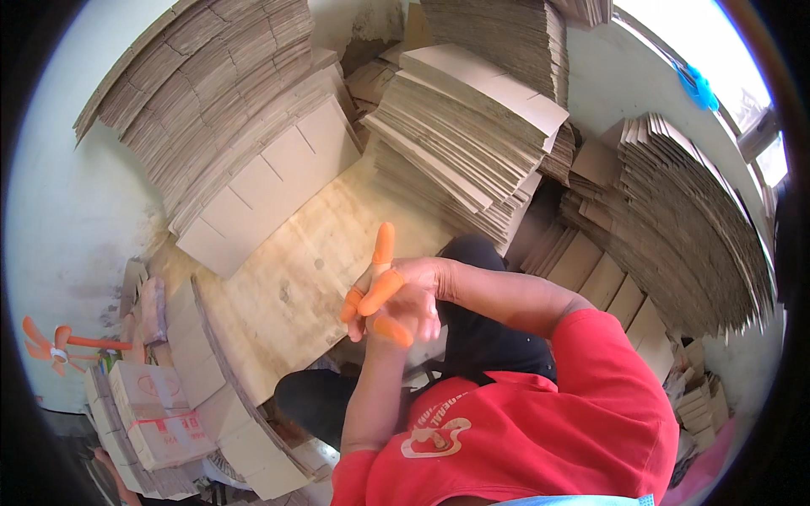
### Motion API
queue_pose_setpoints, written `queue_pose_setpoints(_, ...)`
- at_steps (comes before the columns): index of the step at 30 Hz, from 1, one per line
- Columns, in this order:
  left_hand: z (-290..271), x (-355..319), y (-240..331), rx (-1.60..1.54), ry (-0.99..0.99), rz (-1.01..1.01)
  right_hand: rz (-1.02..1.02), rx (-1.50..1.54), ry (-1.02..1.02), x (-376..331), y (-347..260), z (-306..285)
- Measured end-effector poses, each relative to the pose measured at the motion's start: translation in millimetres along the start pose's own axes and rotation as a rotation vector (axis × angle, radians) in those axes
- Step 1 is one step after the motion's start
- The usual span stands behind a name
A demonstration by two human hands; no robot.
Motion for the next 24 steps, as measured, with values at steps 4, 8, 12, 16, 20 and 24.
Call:
queue_pose_setpoints(4, -17, 0, 14, 0.016, 0.290, 0.290, -0.006, -0.170, 0.099, -10, -22, -11)
queue_pose_setpoints(8, -2, 26, -49, 0.720, 0.723, -0.718, -0.046, -0.332, 0.371, -28, -55, -38)
queue_pose_setpoints(12, 5, 50, -5, 0.947, 0.791, -0.597, -0.216, -0.875, 0.779, -73, -130, -104)
queue_pose_setpoints(16, 26, 52, 59, 1.394, 0.913, -0.679, -0.577, -2.277, 1.312, -131, -237, -133)
queue_pose_setpoints(20, 36, 53, 89, 1.715, 1.150, -0.817, 0.306, -2.322, 1.561, -153, -268, -173)
queue_pose_setpoints(24, 36, 58, 99, 1.751, 1.211, -0.786, 0.415, -2.407, 1.196, -153, -261, -192)
Point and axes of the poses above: each hand's wrist, its own x-axis towards the middle knuckle, its own z-axis out of the palm, y = z × x, the point moved 6 cm from there along x, towards the middle knuckle, and after that the axes turned 6 degrees about y, right-handed, at the moved point
